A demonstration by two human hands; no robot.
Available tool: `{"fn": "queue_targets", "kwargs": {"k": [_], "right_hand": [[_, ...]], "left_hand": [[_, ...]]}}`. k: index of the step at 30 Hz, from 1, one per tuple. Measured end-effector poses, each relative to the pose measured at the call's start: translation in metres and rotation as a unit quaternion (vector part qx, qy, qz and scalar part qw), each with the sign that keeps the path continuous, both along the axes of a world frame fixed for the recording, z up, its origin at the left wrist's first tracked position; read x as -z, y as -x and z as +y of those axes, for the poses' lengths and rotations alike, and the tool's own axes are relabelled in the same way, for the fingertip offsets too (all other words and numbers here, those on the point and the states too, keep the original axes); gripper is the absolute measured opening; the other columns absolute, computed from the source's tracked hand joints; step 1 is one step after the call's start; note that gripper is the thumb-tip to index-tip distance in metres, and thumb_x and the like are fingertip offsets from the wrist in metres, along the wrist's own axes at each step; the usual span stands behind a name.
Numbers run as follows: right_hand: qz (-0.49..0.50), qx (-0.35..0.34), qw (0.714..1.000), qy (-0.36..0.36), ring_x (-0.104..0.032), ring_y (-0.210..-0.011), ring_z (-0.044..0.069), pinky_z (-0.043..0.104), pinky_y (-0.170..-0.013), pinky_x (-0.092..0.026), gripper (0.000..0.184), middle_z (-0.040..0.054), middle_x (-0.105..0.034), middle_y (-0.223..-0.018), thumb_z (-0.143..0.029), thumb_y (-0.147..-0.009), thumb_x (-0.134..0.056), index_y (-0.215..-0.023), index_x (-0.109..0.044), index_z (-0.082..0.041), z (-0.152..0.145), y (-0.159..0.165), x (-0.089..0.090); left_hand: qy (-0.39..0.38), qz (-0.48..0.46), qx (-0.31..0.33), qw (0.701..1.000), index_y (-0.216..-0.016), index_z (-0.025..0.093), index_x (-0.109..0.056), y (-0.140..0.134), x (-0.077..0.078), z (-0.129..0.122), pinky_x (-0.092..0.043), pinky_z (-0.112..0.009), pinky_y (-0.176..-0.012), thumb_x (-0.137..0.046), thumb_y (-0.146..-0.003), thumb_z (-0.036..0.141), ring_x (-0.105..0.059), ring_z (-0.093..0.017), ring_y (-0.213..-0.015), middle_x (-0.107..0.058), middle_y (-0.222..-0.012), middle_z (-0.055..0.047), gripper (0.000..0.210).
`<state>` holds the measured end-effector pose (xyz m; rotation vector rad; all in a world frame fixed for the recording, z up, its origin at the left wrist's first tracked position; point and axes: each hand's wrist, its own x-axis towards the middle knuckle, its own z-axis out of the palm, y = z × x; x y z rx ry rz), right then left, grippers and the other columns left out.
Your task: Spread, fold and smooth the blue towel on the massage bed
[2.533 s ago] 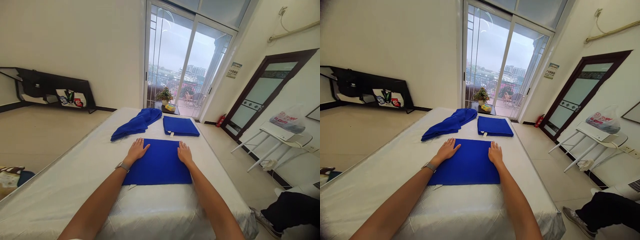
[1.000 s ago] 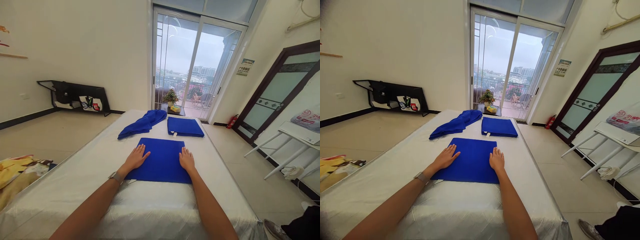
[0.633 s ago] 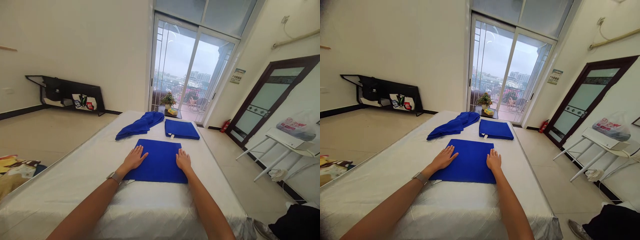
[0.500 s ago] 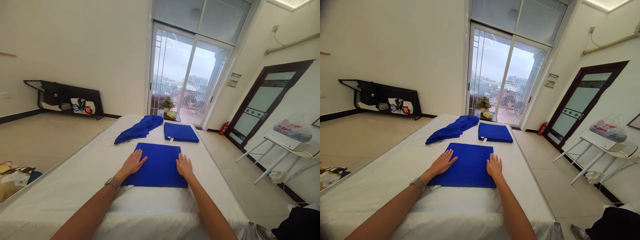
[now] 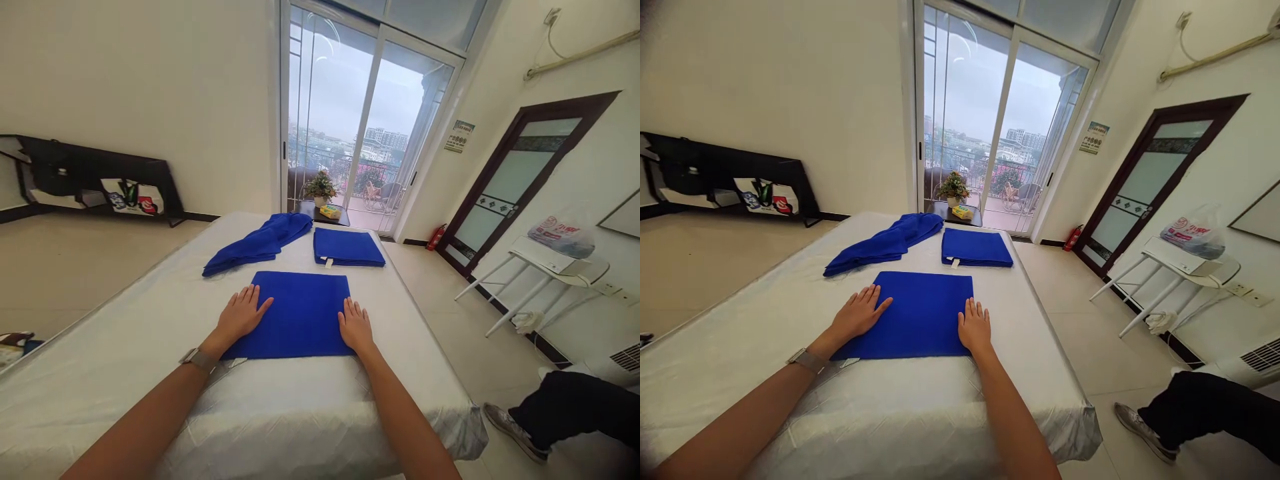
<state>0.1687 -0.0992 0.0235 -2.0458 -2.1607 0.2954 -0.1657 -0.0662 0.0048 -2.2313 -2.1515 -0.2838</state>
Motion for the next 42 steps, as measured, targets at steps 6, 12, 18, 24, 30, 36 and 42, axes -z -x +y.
{"fn": "queue_targets", "kwargs": {"k": [6, 12, 18, 24, 30, 36, 42], "right_hand": [[0.004, -0.001, 1.0, 0.007, -0.011, -0.154, 0.019, 0.043, -0.124, -0.006, 0.063, -0.0003, -0.014, -0.167, -0.044, -0.104, -0.013, -0.161, -0.016, -0.017, 0.001, 0.001, 0.002], [-0.016, -0.018, 1.0, -0.018, -0.012, -0.154, 0.021, 0.043, -0.124, -0.007, 0.059, 0.0012, -0.016, -0.167, -0.038, -0.104, -0.019, -0.161, -0.022, -0.02, -0.001, -0.002, 0.002], [-0.022, -0.014, 0.999, -0.019, -0.014, -0.154, 0.02, 0.043, -0.124, -0.009, 0.06, 0.0024, -0.017, -0.167, -0.039, -0.105, -0.019, -0.161, -0.022, -0.019, -0.001, -0.003, 0.003], [-0.008, -0.005, 1.0, -0.006, -0.014, -0.154, 0.02, 0.044, -0.124, -0.009, 0.062, 0.0002, -0.017, -0.166, -0.041, -0.105, -0.015, -0.161, -0.019, -0.016, 0.0, 0.0, -0.001], [-0.019, -0.002, 1.0, -0.006, -0.015, -0.153, 0.02, 0.045, -0.124, -0.01, 0.062, -0.0011, -0.017, -0.166, -0.041, -0.105, -0.015, -0.161, -0.019, -0.016, 0.001, 0.001, -0.001], [-0.072, 0.001, 0.996, -0.043, -0.017, -0.153, 0.024, 0.047, -0.124, -0.008, 0.06, 0.0028, -0.024, -0.165, -0.037, -0.104, -0.017, -0.159, -0.027, -0.013, -0.005, 0.005, -0.011], [-0.083, -0.033, 0.995, -0.048, -0.016, -0.153, 0.025, 0.046, -0.124, -0.007, 0.062, 0.0037, -0.021, -0.165, -0.041, -0.105, -0.016, -0.159, -0.025, -0.013, -0.04, 0.0, -0.015]], "left_hand": [[-0.012, -0.013, 0.127, 0.992, -0.154, 0.004, -0.033, -0.051, -0.014, -0.013, -0.023, -0.046, -0.122, -0.012, -0.098, 0.066, -0.025, -0.029, -0.151, -0.031, -0.161, -0.019, 0.086], [0.004, -0.054, 0.3, 0.953, -0.156, 0.01, -0.031, -0.18, -0.018, -0.019, -0.019, -0.041, -0.124, -0.009, -0.101, 0.061, -0.023, -0.022, -0.152, -0.03, -0.162, -0.014, 0.078], [-0.009, -0.062, 0.269, 0.961, -0.155, 0.011, -0.032, -0.198, -0.009, -0.019, -0.018, -0.042, -0.124, -0.008, -0.1, 0.061, -0.025, -0.023, -0.152, -0.033, -0.161, -0.014, 0.078], [0.027, -0.042, 0.181, 0.982, -0.158, 0.016, -0.026, -0.083, 0.002, -0.036, -0.016, -0.045, -0.125, -0.015, -0.098, 0.067, -0.02, -0.025, -0.153, -0.026, -0.164, -0.01, 0.079], [0.008, -0.013, 0.09, 0.996, -0.159, 0.018, -0.022, 0.008, 0.02, -0.063, -0.02, -0.051, -0.123, -0.02, -0.098, 0.064, -0.017, -0.029, -0.154, -0.023, -0.165, -0.01, 0.076], [0.024, -0.039, 0.068, 0.997, -0.159, 0.012, -0.02, -0.001, 0.011, -0.074, -0.02, -0.049, -0.123, -0.019, -0.095, 0.071, -0.015, -0.03, -0.154, -0.02, -0.165, -0.013, 0.087], [0.016, -0.026, 0.112, 0.993, -0.156, 0.021, -0.034, 0.013, 0.011, -0.071, -0.021, -0.052, -0.122, -0.021, -0.096, 0.068, -0.021, -0.031, -0.153, -0.029, -0.163, -0.011, 0.077]]}}
